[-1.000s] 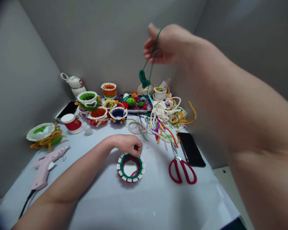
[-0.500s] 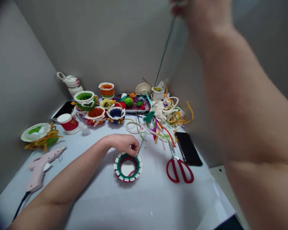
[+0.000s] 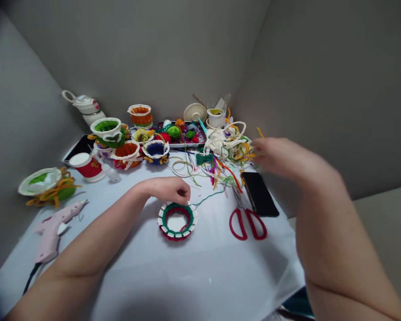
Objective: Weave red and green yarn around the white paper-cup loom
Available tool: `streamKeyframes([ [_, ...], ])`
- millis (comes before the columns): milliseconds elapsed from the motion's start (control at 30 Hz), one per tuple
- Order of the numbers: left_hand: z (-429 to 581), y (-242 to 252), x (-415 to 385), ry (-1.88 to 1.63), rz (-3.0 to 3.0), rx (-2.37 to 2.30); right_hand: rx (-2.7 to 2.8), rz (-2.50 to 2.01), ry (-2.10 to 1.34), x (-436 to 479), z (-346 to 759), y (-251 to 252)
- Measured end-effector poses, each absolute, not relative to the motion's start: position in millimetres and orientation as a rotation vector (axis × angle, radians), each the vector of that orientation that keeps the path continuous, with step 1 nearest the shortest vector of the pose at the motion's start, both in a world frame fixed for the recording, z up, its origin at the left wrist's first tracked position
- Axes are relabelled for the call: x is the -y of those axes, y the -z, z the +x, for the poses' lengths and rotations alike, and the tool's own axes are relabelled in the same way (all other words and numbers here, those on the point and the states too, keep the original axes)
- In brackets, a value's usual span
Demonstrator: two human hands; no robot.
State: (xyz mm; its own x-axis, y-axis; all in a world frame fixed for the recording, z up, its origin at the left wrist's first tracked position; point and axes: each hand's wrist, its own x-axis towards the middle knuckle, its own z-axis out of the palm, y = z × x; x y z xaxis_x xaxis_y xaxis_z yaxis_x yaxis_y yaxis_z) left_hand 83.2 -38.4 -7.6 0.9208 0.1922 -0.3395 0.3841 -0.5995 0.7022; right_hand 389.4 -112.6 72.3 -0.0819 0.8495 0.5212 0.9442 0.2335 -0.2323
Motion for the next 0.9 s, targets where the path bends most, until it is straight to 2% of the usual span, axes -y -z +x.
streamKeyframes([
  [67,83.9,6.6,39.1,0.276,2.217,-0.41,2.092,-1.647,-0.124,133.0,353.8,-41.3],
  [167,84.6,5.3,40.2,0.23,2.195,-0.444,1.985,-1.416,-0.748,153.5,296.2,-3.1],
  [300,84.7,8.2,39.0,0.159,2.143,-0.526,1.677,-1.25,-1.056,158.3,261.7,38.9],
  [467,85.1,14.4,35.9,0.154,2.091,-0.556,1.573,-1.362,-1.174,154.5,268.0,62.5],
  [900,87.1,10.7,37.9,0.175,2.032,-0.578,1.546,-1.419,-1.144,162.9,278.5,63.3],
])
